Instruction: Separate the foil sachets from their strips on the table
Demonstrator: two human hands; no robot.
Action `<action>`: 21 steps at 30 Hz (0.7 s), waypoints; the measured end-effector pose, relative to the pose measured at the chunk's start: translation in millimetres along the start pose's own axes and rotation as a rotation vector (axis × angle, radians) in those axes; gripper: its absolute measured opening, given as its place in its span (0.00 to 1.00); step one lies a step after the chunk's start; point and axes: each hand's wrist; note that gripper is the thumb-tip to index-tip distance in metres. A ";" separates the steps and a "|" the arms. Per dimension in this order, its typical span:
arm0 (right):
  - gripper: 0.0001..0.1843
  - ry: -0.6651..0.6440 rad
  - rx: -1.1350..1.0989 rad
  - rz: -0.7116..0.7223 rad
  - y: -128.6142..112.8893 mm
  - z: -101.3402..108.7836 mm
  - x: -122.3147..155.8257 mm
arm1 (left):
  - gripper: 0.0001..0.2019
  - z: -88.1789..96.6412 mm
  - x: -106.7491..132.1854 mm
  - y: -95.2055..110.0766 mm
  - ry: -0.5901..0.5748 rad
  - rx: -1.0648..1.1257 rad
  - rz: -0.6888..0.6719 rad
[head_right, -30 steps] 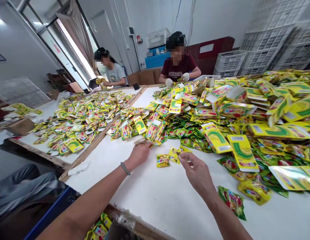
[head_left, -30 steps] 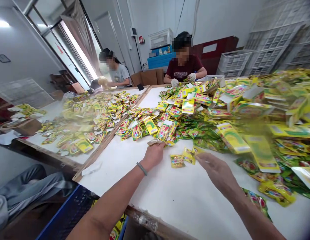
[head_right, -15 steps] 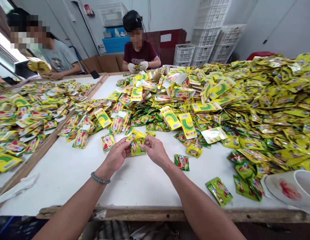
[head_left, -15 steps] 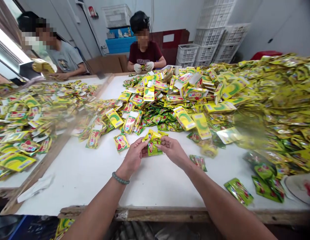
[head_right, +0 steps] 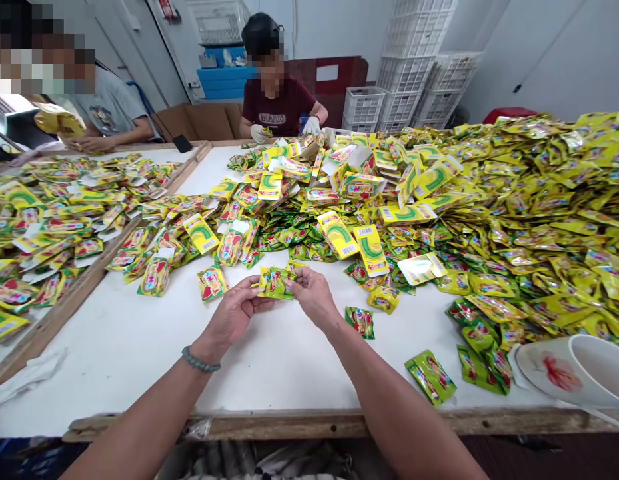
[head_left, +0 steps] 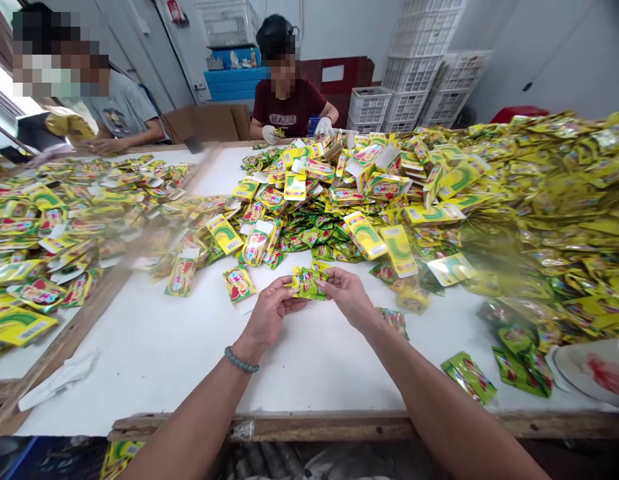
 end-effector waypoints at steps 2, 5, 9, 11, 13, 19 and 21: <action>0.21 0.001 0.044 0.017 4.1 -1.6 0.2 | 0.18 -1.3 1.0 1.3 0.003 -0.050 -0.014; 0.20 -0.020 0.077 0.033 6.1 -2.3 2.3 | 0.21 -0.3 -0.5 4.0 0.037 -0.107 -0.045; 0.25 -0.121 0.024 -0.033 3.1 -3.9 7.8 | 0.24 0.6 -1.3 0.4 -0.008 -0.101 -0.074; 0.26 -0.222 -0.003 -0.077 2.0 -6.0 10.4 | 0.25 -0.5 -0.6 -4.0 -0.030 -0.134 -0.097; 0.26 -0.253 -0.044 -0.090 1.9 -7.6 11.6 | 0.25 -0.1 0.1 -4.7 -0.027 -0.199 -0.117; 0.25 -0.105 0.028 0.023 -1.4 0.6 8.5 | 0.21 37.3 -5.5 53.8 -0.131 -0.841 -0.342; 0.24 -0.086 0.144 0.061 -3.7 3.4 8.9 | 0.27 60.2 -11.6 81.1 -0.110 -1.317 -0.487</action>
Point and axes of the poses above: each hand's wrist, its own x-axis away from the middle knuckle, its own z-axis out of the back of the hand, y = z × x, and after that the axes turned 7 degrees about y, right-handed
